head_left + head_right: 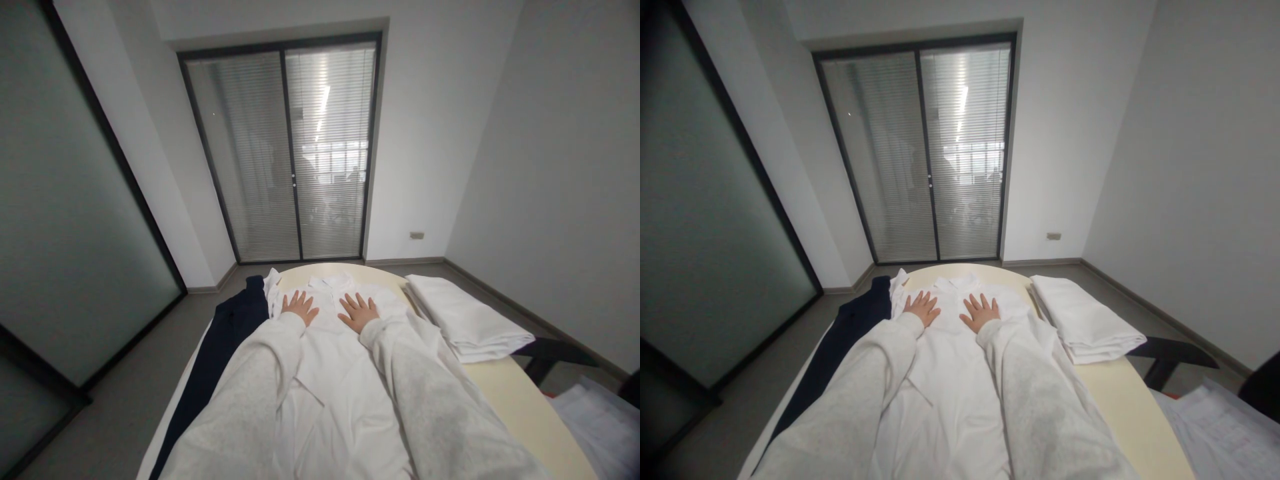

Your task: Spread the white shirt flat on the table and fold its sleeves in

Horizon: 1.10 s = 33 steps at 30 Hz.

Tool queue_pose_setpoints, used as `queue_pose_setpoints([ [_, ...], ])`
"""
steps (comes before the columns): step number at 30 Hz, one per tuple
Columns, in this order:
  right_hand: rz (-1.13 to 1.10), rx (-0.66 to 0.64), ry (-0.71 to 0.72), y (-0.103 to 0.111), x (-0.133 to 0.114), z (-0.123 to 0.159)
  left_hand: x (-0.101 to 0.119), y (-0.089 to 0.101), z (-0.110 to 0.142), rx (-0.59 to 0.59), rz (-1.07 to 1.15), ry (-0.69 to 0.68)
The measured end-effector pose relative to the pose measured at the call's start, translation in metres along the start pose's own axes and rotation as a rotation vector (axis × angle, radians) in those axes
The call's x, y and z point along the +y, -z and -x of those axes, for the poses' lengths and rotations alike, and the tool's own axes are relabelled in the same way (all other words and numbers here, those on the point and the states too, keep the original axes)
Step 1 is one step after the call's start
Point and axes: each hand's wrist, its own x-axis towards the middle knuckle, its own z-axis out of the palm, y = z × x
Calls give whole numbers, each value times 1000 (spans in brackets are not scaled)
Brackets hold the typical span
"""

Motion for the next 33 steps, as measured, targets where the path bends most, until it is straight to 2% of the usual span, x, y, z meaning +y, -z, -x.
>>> queue_pose_setpoints([
  [2,9,23,14,4,0,0,-1,-3,0,-41,11,25],
  [4,34,130,13,11,4,-1,-1,-6,0,-54,11,38],
  [7,92,317,-158,18,19,-1,-2,-8,0,-38,1,41],
  [8,99,315,-243,18,26,-1,-2,-8,0,-28,-1,47],
  [10,85,210,-369,13,39,1,-3,-8,-1,-7,-1,69],
  [12,61,97,-401,7,48,3,-3,-7,-1,11,3,90],
  [14,52,62,-399,2,52,5,-5,-7,-2,26,7,119],
  [18,55,105,-393,6,51,6,-7,-7,-1,18,2,184],
  [23,-45,275,-365,22,57,6,-9,-9,-3,4,-15,196],
  [27,7,453,-508,22,66,6,-9,-11,-4,2,-1,195],
  [30,41,388,-619,15,69,7,-8,-12,-4,12,-13,205],
  [33,31,329,-619,11,67,7,-7,-12,-3,18,-27,212],
])
